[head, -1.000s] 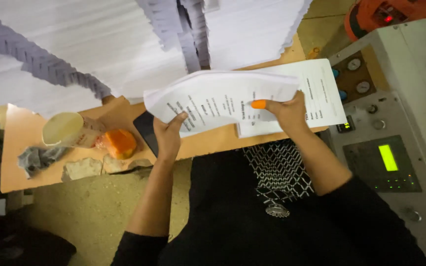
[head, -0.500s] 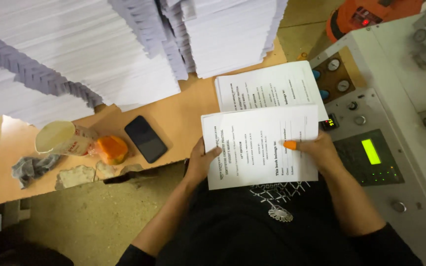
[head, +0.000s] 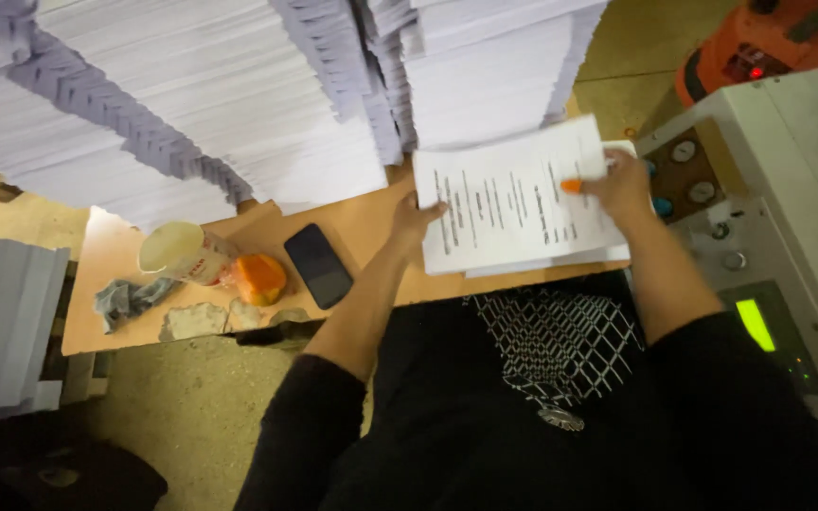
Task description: Aligning and feeding stacks of paper into a binding machine
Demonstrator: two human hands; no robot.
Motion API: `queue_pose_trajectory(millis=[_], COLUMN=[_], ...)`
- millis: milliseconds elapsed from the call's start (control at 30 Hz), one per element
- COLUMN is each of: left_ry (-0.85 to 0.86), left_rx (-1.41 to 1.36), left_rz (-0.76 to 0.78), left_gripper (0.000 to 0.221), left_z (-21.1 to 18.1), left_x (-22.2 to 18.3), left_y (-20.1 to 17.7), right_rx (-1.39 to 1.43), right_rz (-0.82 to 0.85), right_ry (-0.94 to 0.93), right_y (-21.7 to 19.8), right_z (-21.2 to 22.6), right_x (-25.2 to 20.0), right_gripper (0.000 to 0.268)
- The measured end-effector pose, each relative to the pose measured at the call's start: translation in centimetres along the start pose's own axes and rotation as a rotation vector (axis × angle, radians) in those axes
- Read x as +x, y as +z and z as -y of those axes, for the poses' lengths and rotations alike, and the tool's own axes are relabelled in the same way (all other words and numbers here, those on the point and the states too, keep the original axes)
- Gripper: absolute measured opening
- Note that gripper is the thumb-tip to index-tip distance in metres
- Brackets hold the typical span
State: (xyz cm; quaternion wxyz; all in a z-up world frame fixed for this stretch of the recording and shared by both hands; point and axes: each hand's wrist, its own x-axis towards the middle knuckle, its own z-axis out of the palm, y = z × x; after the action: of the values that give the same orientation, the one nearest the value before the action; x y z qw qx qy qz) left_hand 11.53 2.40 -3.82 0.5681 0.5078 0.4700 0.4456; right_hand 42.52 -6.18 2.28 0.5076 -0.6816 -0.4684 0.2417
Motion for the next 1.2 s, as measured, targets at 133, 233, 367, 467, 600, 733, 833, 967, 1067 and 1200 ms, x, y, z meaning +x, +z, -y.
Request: queue_pose_trajectory(millis=[133,233,367,467,600,733,833,967,1067,1200], left_ry=[-0.071,-0.123,-0.096,-0.118,0.021,-0.067,0.29,0.735,1.196,1.211], left_rx=[0.323,0.32,0.25,0.221,0.316,0.585,0.688,0.814,1.023,1.312], left_rz=[-0.047,-0.043,-0.058,-0.083,-0.034,0.007,-0.132,-0.284,-0.398,-0.371], left_gripper=[0.06,0.062,0.067,0.067,0.038,0.058,0.034,0.026,0.032,0.072], left_z=[1.8,2.1,5.4,4.4,-0.3,-4.7,-10.4,-20.8,-30.1,-37.5], left_x=[1.4,0.7,2.5,1.7,-0.2,-5.0,-7.6,-8.3,-8.7,-3.1], left_y=[-0.6,-0.8,-1.5,-1.6,-3.6,-6.6,-9.2,-11.8,-12.3,-13.4], right_rx=[-0.192,-0.253,-0.298,-0.479,-0.674,-0.826,-0.853,-0.716,-0.648,-0.561], right_rz=[0.017,0.041,0.028,-0.023,0.05,-0.04,-0.07,0.022,0.028,0.074], right_ry=[0.09,0.099,0.041,0.004,0.104,-0.086,-0.166,-0.063,-0.161,-0.154], right_y=[1.8,1.9,2.2,2.3,2.7,2.5,2.9,4.0,4.7,5.0], right_z=[-3.9,-3.3,-1.9,-2.1,2.6,0.3,1.2,5.2,8.2,12.1], right_x=[2.2,1.2,0.4,-0.3,-2.0,-2.6,-3.4,-4.7,-6.3,-8.3], right_gripper=[0.068,0.072,0.075,0.082,0.097,0.087,0.083,0.082,0.077,0.075])
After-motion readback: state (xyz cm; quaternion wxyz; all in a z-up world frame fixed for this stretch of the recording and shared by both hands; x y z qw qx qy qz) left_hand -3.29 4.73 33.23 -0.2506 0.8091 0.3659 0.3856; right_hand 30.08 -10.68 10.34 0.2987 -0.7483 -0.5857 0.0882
